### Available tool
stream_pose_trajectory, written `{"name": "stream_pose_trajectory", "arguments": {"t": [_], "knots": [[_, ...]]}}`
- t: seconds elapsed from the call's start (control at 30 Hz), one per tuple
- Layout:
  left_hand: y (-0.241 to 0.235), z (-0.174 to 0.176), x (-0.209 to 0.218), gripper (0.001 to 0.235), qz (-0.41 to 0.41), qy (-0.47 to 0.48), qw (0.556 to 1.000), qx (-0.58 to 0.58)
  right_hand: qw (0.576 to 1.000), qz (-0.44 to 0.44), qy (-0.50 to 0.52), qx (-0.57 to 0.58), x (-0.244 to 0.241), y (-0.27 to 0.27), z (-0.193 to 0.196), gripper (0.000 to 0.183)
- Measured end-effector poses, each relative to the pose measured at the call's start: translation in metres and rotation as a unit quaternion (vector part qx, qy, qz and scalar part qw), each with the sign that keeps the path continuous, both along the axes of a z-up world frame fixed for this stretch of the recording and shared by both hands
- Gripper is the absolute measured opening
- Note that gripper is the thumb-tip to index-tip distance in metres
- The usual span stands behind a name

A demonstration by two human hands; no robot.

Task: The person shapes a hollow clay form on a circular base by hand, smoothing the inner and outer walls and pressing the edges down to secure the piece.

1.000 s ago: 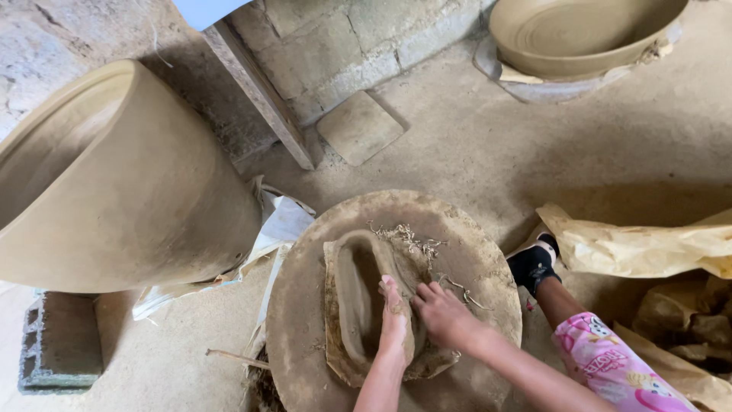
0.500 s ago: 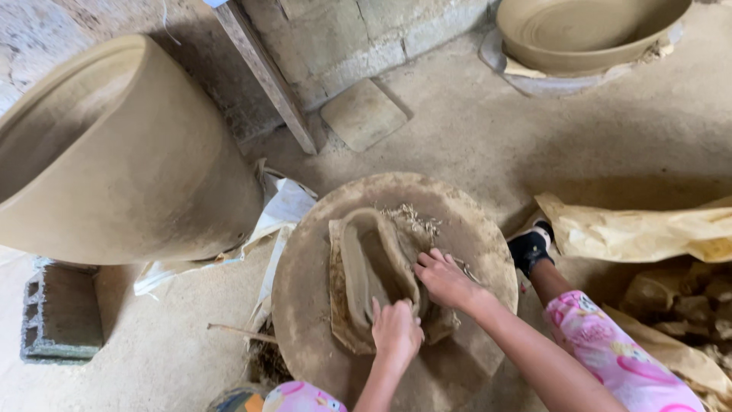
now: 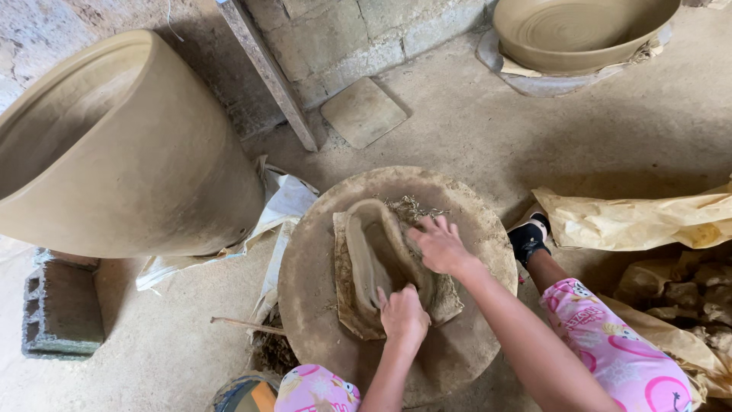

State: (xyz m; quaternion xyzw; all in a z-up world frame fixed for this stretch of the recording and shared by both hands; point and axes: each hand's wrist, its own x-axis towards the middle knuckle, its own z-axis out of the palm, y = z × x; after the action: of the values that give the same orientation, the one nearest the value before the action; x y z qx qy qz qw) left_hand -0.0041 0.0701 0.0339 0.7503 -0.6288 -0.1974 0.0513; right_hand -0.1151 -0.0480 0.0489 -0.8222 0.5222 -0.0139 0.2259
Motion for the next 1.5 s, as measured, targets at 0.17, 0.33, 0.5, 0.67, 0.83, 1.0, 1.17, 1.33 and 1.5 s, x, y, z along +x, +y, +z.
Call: {"name": "stream_pose_trajectory", "arguments": {"t": [0.17,0.33,0.5,0.67,0.83,1.0,1.17,1.33,1.5], "knots": [[-0.001,0.000,0.003,0.026,-0.004,0.016,1.000,-0.011,0.999,0.024,0.021,-0.009,-0.005,0.025,-0.012,0.049],[-0.003,-0.016,0.007,0.025,-0.007,0.028,0.999,-0.043,0.986,-0.137,-0.026,0.090,0.006,0.100,-0.023,0.063],[-0.004,-0.010,0.012,0.043,-0.002,0.020,0.999,-0.027,0.973,-0.138,0.061,0.172,-0.005,0.069,0.002,0.058],[0.004,0.009,0.018,0.054,-0.035,-0.042,0.998,-0.006,0.996,-0.009,0.087,0.031,-0.001,-0.017,0.024,0.064],[0.007,-0.004,0.020,0.037,-0.075,-0.043,0.994,-0.071,0.987,0.120,0.099,-0.044,0.023,-0.058,-0.023,0.059],[0.007,-0.014,0.020,0.024,-0.057,-0.031,0.995,-0.077,0.991,0.109,0.032,-0.066,0.010,-0.025,-0.061,0.057],[0.003,-0.033,0.013,0.020,-0.022,-0.050,0.992,-0.112,0.996,0.061,-0.032,-0.056,-0.012,0.026,-0.041,0.055],[0.008,-0.036,0.009,0.020,-0.010,-0.065,0.993,-0.102,0.998,0.026,-0.019,-0.049,-0.015,0.064,-0.033,0.047],[0.015,0.014,0.009,0.087,0.017,0.026,0.999,-0.031,0.998,0.000,0.015,-0.057,-0.011,0.079,-0.038,0.054]]}}
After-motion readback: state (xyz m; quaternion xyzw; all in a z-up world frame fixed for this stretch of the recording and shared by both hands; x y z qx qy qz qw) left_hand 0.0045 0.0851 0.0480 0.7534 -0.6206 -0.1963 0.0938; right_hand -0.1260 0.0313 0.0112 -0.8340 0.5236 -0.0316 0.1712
